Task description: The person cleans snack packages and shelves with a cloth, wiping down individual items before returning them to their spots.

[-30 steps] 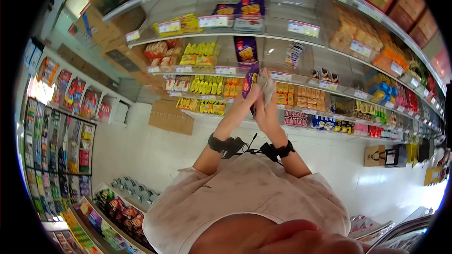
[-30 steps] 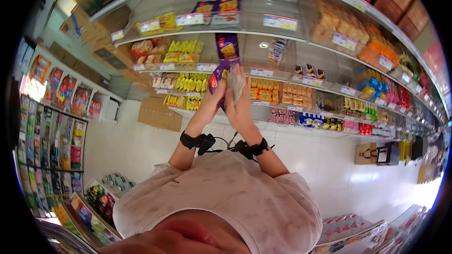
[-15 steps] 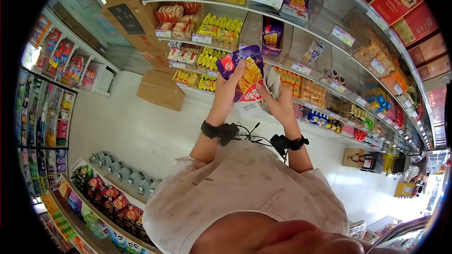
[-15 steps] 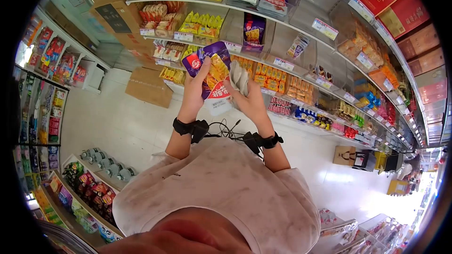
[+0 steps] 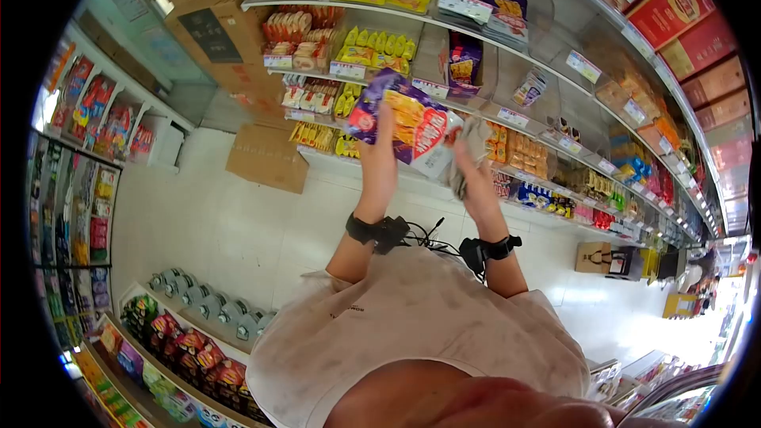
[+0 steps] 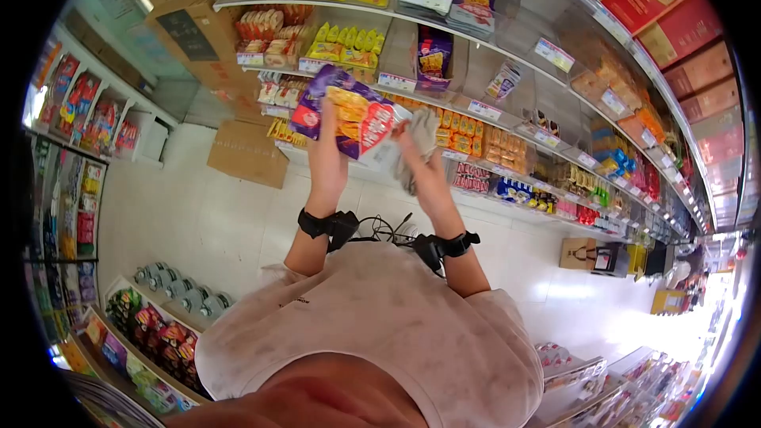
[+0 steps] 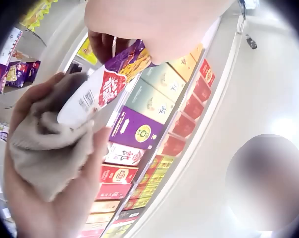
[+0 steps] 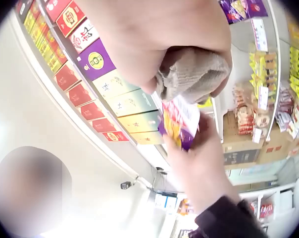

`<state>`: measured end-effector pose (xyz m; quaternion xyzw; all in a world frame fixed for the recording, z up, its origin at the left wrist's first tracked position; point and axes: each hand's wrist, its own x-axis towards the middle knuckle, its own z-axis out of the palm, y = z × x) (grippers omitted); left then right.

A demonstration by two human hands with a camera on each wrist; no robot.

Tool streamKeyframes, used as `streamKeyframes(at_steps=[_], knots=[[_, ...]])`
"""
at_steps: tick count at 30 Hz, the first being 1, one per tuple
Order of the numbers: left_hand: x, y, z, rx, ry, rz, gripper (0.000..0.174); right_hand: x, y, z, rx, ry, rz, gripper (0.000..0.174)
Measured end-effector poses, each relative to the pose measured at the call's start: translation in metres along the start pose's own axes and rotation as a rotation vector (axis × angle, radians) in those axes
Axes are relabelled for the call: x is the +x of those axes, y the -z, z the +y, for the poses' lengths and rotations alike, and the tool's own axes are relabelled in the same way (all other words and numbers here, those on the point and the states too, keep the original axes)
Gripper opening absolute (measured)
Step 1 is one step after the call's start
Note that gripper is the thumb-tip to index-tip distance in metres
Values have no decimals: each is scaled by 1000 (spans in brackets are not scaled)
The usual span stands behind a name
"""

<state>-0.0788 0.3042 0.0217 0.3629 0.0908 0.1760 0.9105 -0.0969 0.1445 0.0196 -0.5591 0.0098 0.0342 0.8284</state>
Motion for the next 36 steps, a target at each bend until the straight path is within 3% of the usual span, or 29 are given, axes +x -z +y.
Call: streamKeyframes(at_steps=[5,6,7,9,12,16,19,20,22,24,27,28,32,36], knots=[[-16,-18,-10,299,50,-306,32,1,16,-7,-96,155,42,30],[-17,-20,-11,301,81,-362,30,-4,12,-23,-50,-15,153,27],[-19,-23,-12,305,110,-413,29,-2,21,-22,-46,-31,116,29],[-23,-31,-17,339,73,-373,25,5,44,-24,-38,-59,27,31],[-23,-51,-31,368,-5,-293,25,3,47,-26,77,66,-29,36],[-25,-70,-45,516,34,-294,26,-3,86,-42,13,-96,-124,38],[-33,-94,-66,490,-35,-281,27,-6,116,-52,17,19,118,37],[-39,-106,-72,464,-69,-257,27,5,142,-43,148,182,110,33],[-46,-129,-77,528,-78,-364,24,13,172,-65,42,337,301,31],[-45,-136,-90,672,-54,-582,25,13,209,-70,-105,288,330,33],[-56,-148,-132,840,41,-710,25,-3,204,-90,-352,343,175,36],[-68,-171,-138,613,142,-576,26,-2,210,-79,-159,403,139,40],[-64,-181,-172,819,184,-624,28,2,256,-65,-247,262,264,43],[-64,-183,-189,975,176,-703,28,9,279,-79,-83,205,257,43]])
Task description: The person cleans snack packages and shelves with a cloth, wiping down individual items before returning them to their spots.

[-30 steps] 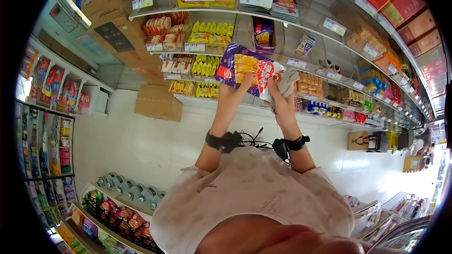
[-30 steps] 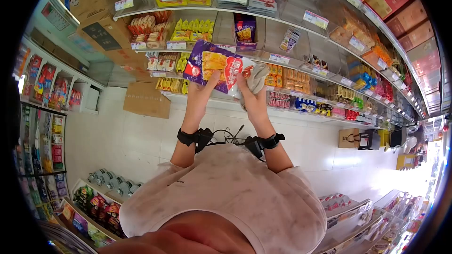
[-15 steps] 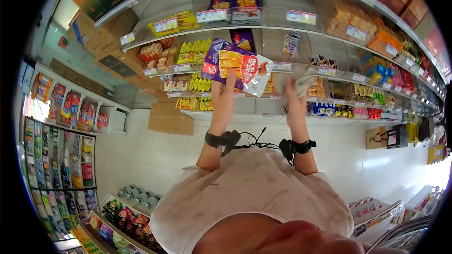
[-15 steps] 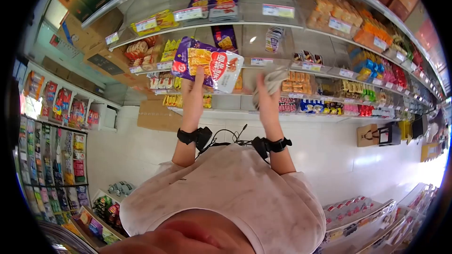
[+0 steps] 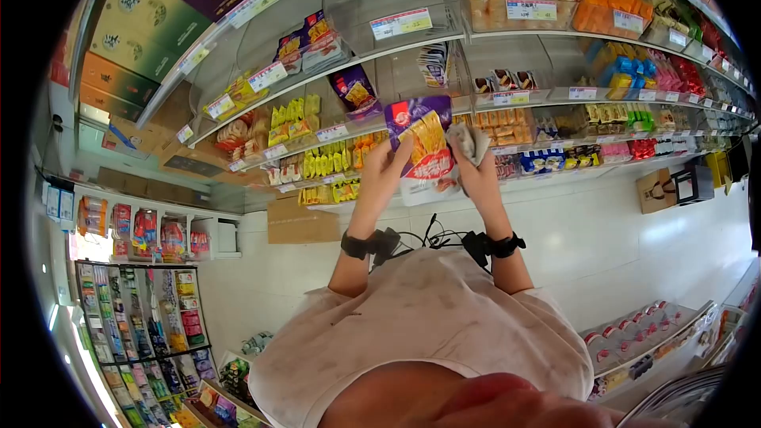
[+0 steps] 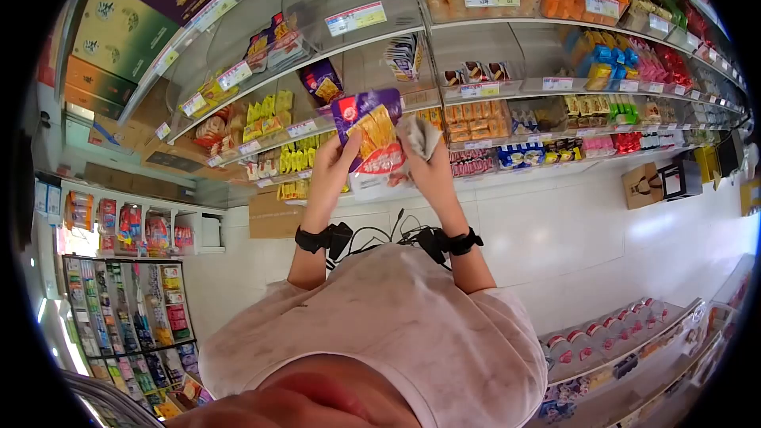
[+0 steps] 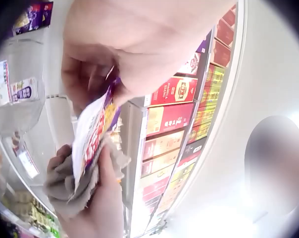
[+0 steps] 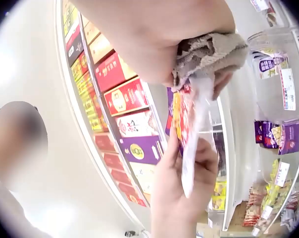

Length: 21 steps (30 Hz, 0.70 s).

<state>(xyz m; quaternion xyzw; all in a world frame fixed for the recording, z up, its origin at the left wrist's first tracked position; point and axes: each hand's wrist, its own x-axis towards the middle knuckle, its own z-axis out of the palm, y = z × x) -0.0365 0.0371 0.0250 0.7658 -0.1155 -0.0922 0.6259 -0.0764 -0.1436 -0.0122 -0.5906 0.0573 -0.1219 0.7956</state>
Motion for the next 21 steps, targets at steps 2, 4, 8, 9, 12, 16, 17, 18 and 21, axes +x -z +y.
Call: streamKeyframes(at_steps=[2,4,8,9,12,16,17,18,21], knots=[[0,2,1,92,32,-116,28,17,14,6,-51,-3,-27,45],[-2,0,14,88,85,-208,28,17,9,19,-11,160,61,44],[-1,12,15,4,85,-220,26,19,-12,14,262,19,128,41],[-2,16,14,-17,74,-213,25,20,-19,10,358,-52,156,41],[-1,36,7,-60,49,-231,26,24,-38,0,551,-199,173,38],[-1,81,2,22,-9,-313,27,30,-80,4,549,-157,138,34],[-2,92,-1,14,-20,-319,27,32,-92,2,516,-138,128,34],[-4,104,-4,6,-29,-325,27,32,-104,1,485,-121,118,33],[-8,133,-13,-177,-12,-254,28,35,-141,3,368,-76,133,34]])
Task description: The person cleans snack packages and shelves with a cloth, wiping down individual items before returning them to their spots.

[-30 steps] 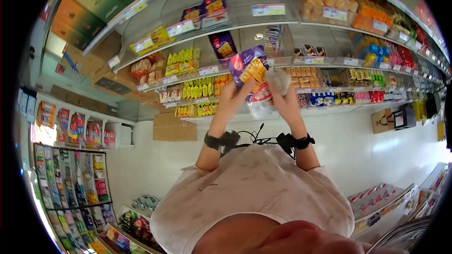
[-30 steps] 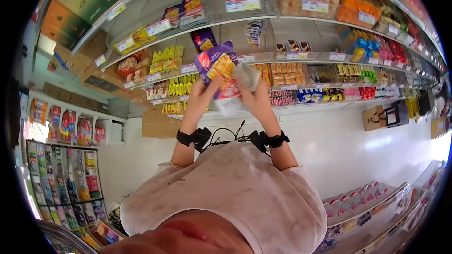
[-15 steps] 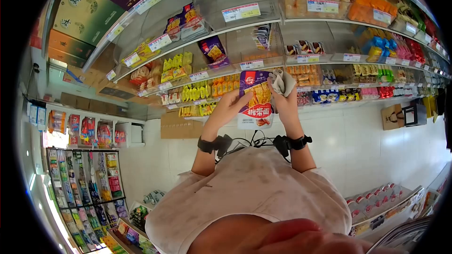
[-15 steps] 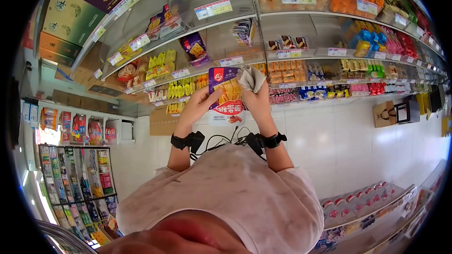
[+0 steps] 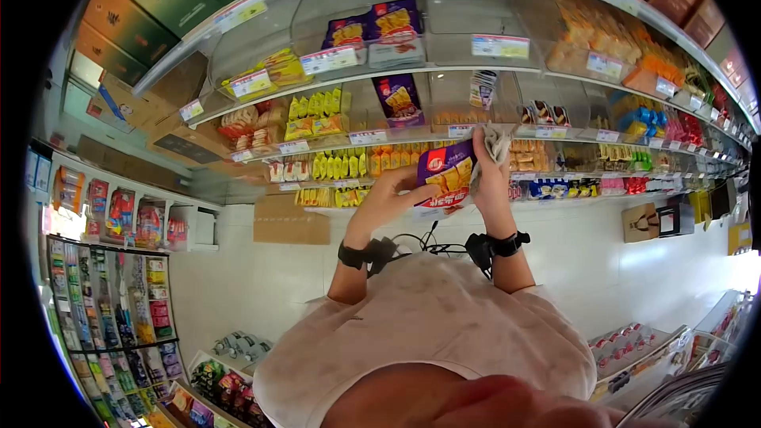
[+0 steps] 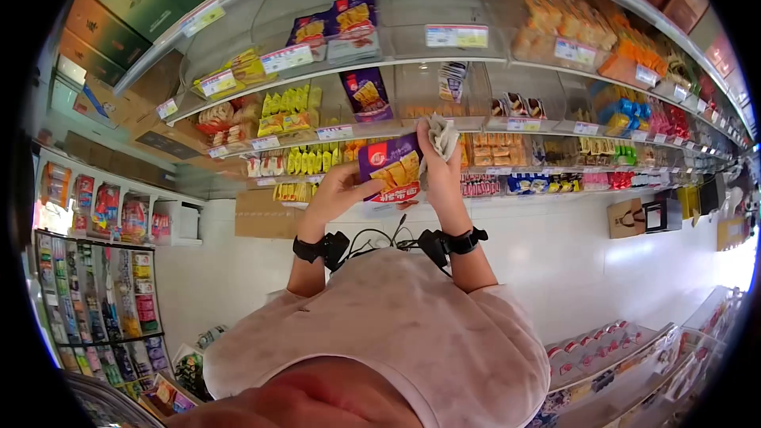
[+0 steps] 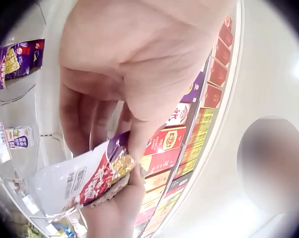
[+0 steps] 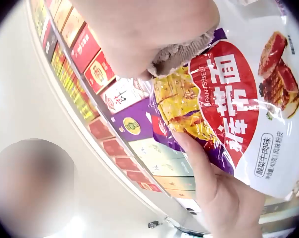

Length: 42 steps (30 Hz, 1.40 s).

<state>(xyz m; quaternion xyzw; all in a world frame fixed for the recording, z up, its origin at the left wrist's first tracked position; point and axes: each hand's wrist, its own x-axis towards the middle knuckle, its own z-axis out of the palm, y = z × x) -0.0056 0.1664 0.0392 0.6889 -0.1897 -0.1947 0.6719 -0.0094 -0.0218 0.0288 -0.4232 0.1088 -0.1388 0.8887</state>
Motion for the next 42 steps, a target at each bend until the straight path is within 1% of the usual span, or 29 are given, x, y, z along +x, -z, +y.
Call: streamKeyframes(at_steps=[1,2,3,4,6,7,9,10,11,13,16,17,20,21,22,24,25,28,29,32,33,36,37,38,40,42], knots=[[-4,16,-4,108,37,39,27,2,-13,6,-25,40,12,35],[-5,27,-11,44,-1,73,26,3,-25,11,-50,80,24,37],[-6,37,-18,-22,-36,108,26,-1,-47,3,-104,100,86,41],[-8,45,-25,-91,-69,144,25,3,-55,12,-154,183,94,43],[-11,65,-35,-91,-104,182,22,9,-65,33,-263,341,106,47],[-10,74,-37,-87,-123,196,21,10,-69,43,-468,532,35,44],[-4,80,-35,-130,-169,207,20,-3,-77,55,-723,575,-171,48],[-2,82,-31,-147,-191,212,20,-7,-84,57,-880,637,-254,52],[-1,86,-26,-105,-225,213,20,-11,-91,58,-1025,712,-335,56],[3,93,-17,-13,-297,206,21,-14,-106,55,-1378,955,-455,65],[7,115,-5,-135,-250,204,21,-25,-112,42,-1390,851,-591,66],[15,112,2,-306,-276,290,15,-26,-112,39,-1416,844,-643,70],[28,123,20,-263,-225,359,14,-10,-111,33,-1549,910,-652,73],[36,121,22,-299,-272,411,19,-3,-114,31,-1497,917,-626,74],[43,122,27,-335,-277,413,17,7,-114,29,-1484,961,-624,73],[57,123,39,-399,-291,426,21,25,-113,24,-1443,1049,-624,69],[65,126,45,-366,-292,410,22,31,-114,18,-1332,1109,-612,62],[87,130,66,-252,-276,350,26,53,-111,5,-1215,1173,-606,54],[92,124,79,-297,-219,368,31,64,-113,2,-1180,1215,-556,47],[132,128,93,-297,-294,244,49,91,-123,-14,-1192,1296,-504,41],[143,131,93,-345,-282,214,59,100,-128,-17,-1248,1281,-464,43],[164,133,97,-105,-351,175,51,120,-137,-25,-1320,1136,-479,51],[175,141,95,2,-333,165,43,122,-137,-28,-1360,1121,-518,60],[187,150,93,108,-318,154,37,124,-136,-27,-1382,1151,-521,61],[194,154,96,214,-284,114,32,125,-132,-25,-1432,1200,-526,64],[199,152,97,347,-358,160,31,123,-128,-27,-1391,1185,-552,64]])
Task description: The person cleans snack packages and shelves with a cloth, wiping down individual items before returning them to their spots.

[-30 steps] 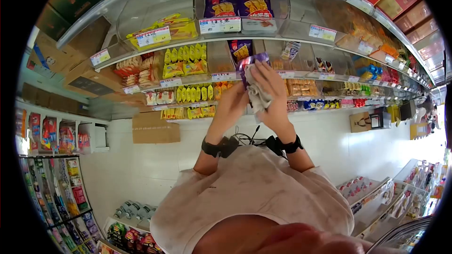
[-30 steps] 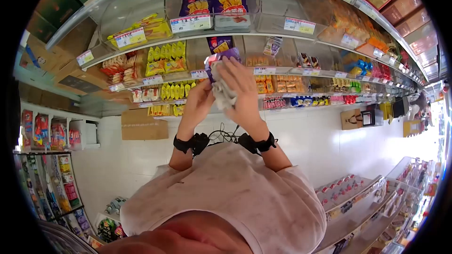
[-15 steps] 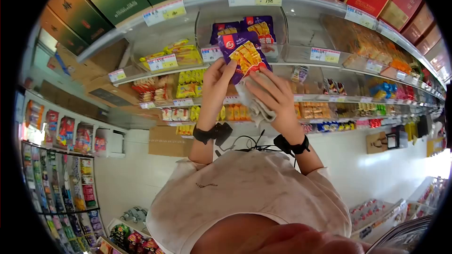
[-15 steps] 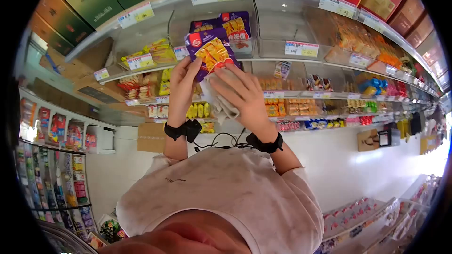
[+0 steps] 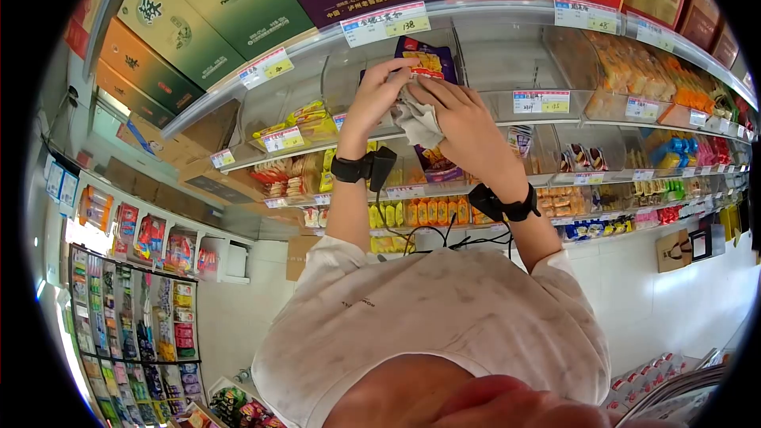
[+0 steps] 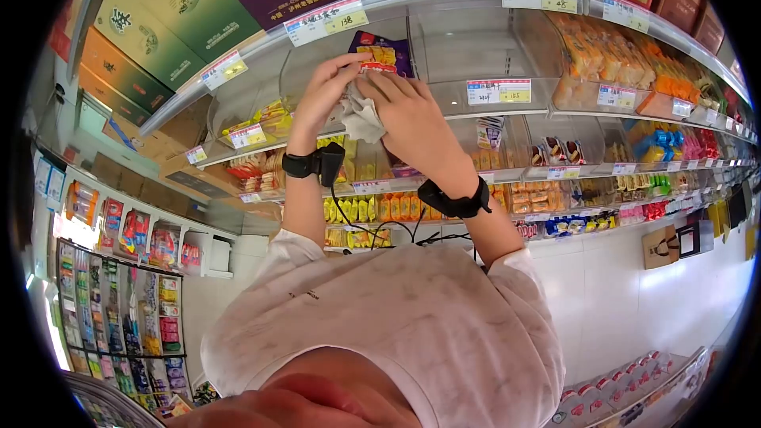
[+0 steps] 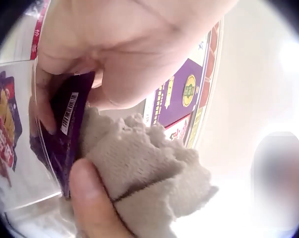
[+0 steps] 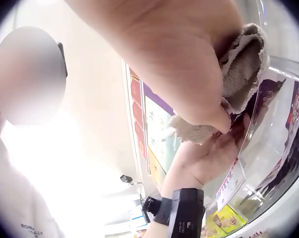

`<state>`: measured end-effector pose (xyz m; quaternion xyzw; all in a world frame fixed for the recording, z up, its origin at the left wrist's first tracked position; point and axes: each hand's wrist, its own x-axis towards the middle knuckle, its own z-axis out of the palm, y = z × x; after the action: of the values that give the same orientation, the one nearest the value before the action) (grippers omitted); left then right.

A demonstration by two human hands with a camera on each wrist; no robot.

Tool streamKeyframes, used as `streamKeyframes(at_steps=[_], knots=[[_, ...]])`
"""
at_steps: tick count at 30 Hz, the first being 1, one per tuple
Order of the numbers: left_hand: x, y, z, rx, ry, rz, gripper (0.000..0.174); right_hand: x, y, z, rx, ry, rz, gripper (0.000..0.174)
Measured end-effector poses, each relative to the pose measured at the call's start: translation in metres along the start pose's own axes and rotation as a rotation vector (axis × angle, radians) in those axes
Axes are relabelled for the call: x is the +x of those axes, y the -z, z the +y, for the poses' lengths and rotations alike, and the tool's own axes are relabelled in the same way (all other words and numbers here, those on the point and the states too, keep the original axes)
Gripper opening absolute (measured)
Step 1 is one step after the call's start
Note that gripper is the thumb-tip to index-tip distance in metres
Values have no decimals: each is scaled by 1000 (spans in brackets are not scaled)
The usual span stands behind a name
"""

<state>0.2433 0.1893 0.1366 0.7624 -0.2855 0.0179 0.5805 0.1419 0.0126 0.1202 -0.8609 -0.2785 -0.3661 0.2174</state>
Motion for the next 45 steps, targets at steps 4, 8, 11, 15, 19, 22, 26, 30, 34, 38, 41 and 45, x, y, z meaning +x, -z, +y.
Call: streamKeyframes(at_steps=[4,8,11,15,19,22,26,30,34,38,41,45], knots=[[10,-5,-3,332,19,-20,34,-5,-1,4,52,-18,23,61],[20,2,-13,453,146,-131,33,-12,8,8,205,-29,-3,60],[17,-6,-6,570,59,-64,36,-27,23,6,540,-87,-11,56],[13,-6,-44,992,-201,107,43,-46,26,6,768,-174,-98,46],[-3,-29,22,686,39,-176,47,-81,-7,32,627,-223,-359,42],[-14,-36,32,621,18,-90,32,-90,-31,49,524,-366,-628,39],[-56,-43,30,234,-279,151,14,-120,-84,72,529,-598,-402,32],[-99,-40,-9,-24,220,-418,17,-130,-130,82,700,-680,-270,32],[-115,-43,-125,260,321,-451,17,-114,-159,75,692,-673,-148,32],[-102,-55,-181,564,32,38,24,-99,-207,88,451,-611,-187,31],[-88,-61,-221,665,16,123,30,-101,-239,100,234,-433,-210,31],[-77,-61,-247,906,-50,107,40,-97,-232,101,192,-365,-292,32]])
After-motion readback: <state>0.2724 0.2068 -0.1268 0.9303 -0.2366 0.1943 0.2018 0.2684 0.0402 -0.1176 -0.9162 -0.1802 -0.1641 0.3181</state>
